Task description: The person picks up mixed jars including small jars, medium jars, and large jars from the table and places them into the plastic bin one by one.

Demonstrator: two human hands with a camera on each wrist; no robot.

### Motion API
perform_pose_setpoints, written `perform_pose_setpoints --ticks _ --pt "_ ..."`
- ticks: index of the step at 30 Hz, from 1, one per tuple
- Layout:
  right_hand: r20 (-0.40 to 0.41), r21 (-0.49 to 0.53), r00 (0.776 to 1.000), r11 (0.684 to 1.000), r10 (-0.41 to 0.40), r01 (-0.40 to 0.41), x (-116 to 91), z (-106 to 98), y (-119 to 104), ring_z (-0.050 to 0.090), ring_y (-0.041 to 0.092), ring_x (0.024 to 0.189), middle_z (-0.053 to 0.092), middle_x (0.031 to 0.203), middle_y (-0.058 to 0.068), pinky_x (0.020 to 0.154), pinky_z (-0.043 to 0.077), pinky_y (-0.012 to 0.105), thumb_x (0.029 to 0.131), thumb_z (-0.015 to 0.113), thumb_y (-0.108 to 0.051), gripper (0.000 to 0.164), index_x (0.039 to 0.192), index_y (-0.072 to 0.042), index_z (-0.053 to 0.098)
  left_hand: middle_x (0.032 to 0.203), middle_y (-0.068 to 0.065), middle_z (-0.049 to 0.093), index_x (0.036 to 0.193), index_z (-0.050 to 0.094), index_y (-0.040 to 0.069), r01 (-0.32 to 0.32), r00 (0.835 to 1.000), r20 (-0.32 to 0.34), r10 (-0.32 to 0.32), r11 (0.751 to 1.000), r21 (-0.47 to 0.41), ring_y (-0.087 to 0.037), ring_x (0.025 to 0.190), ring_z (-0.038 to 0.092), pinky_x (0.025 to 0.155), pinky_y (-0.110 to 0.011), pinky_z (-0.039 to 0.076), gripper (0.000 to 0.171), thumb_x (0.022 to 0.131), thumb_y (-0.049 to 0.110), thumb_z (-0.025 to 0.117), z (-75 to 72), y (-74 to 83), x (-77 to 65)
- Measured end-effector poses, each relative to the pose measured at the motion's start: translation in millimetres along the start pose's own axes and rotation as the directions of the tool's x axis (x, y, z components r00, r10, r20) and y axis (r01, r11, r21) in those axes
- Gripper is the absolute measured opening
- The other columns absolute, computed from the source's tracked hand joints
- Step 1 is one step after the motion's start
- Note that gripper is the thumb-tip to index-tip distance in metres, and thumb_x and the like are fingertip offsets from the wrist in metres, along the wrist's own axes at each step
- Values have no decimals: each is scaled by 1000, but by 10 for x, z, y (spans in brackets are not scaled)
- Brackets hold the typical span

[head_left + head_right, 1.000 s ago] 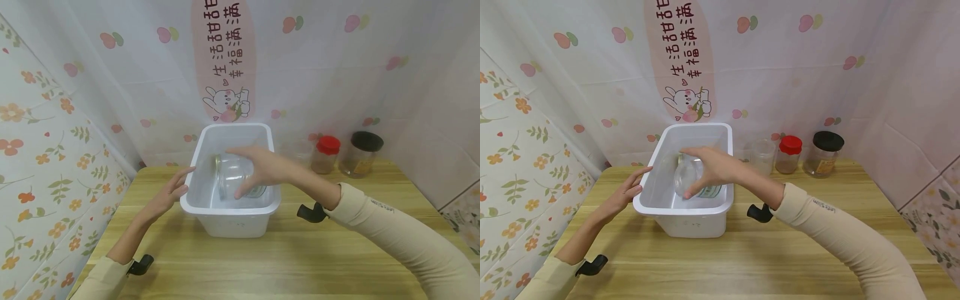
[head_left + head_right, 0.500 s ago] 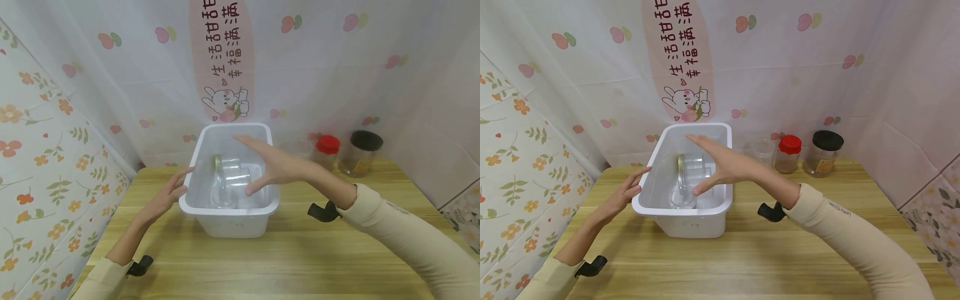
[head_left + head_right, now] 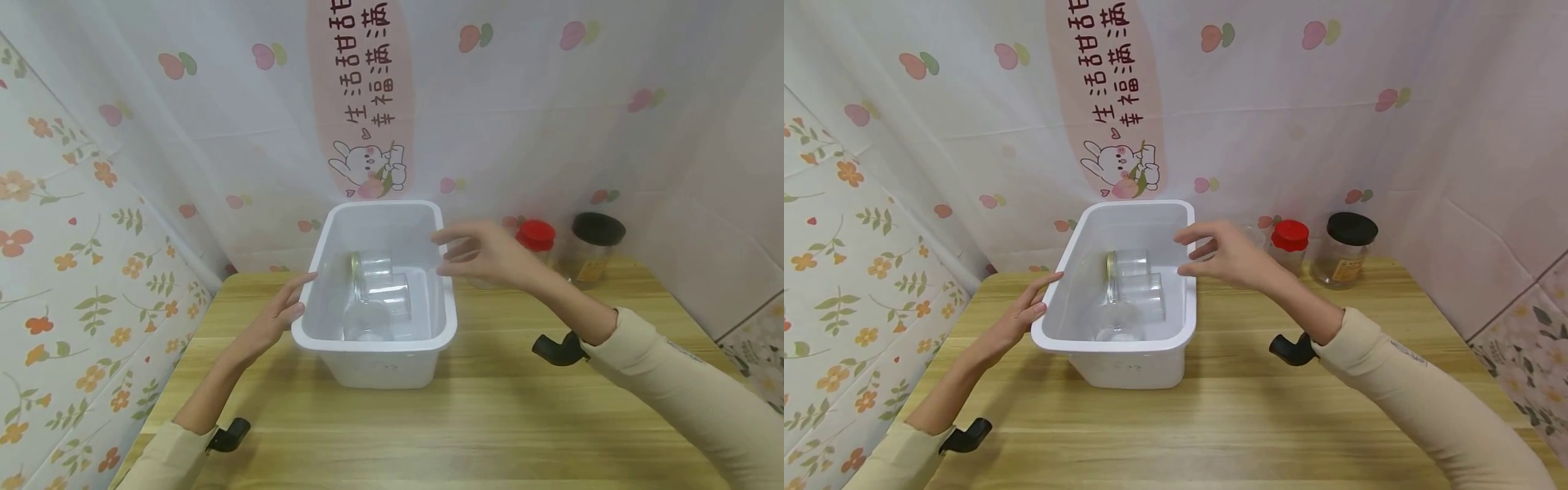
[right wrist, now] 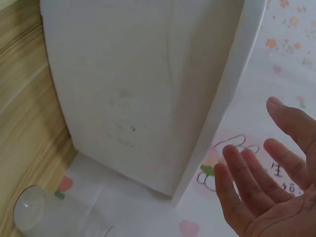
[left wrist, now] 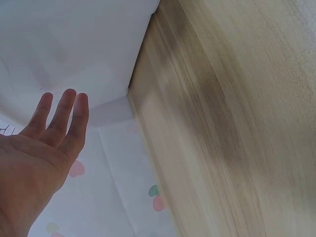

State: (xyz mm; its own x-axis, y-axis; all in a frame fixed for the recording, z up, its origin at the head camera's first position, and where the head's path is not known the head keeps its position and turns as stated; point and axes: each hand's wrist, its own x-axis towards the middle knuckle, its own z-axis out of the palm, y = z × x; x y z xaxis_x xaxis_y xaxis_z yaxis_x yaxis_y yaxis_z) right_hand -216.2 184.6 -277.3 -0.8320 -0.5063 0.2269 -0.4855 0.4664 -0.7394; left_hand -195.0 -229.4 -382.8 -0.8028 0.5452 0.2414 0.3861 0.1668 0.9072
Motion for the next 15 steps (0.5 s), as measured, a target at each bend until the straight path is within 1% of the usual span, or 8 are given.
perform_pose_setpoints --ticks 2,5,8,12,15 --pt "-23 12 1000 1000 -16 17 -41 -46 64 69 31 104 67 126 13 81 57 42 83 87 -13 51 129 -4 68 148 -33 41 159 25 15 1 1000 4 -1 1000 -3 -28 113 61 86 -39 53 51 109 14 36 -1 -8 0" --pt "-52 -1 998 1000 -23 23 -109 -121 152 70 31 102 68 123 13 79 57 40 83 87 -14 49 127 -4 69 147 -32 42 159 25 16 6 1000 3 -6 1000 3 -29 113 61 87 -40 53 51 109 15 36 -6 -27 1" --pt "-79 -13 997 1000 -1 0 -185 -187 245 70 30 101 69 120 11 77 58 38 83 87 -14 48 127 -7 70 148 -30 42 159 25 17 9 1000 0 -9 1000 8 -29 114 61 87 -40 52 51 109 17 36 -9 -35 0" --pt "-119 -42 992 998 36 -42 -295 -259 370 71 25 98 70 113 7 73 58 33 82 88 -13 42 121 -10 73 149 -30 41 159 25 17 6 1000 1 -6 1000 3 -30 114 61 87 -40 52 51 109 18 36 -8 -38 2" --pt "-133 -65 990 997 37 -46 -375 -301 465 71 23 95 71 111 5 73 58 31 82 88 -13 40 119 -10 73 148 -31 42 159 25 17 -2 1000 3 2 1000 6 -28 113 61 86 -39 53 50 109 17 35 -11 -43 10"
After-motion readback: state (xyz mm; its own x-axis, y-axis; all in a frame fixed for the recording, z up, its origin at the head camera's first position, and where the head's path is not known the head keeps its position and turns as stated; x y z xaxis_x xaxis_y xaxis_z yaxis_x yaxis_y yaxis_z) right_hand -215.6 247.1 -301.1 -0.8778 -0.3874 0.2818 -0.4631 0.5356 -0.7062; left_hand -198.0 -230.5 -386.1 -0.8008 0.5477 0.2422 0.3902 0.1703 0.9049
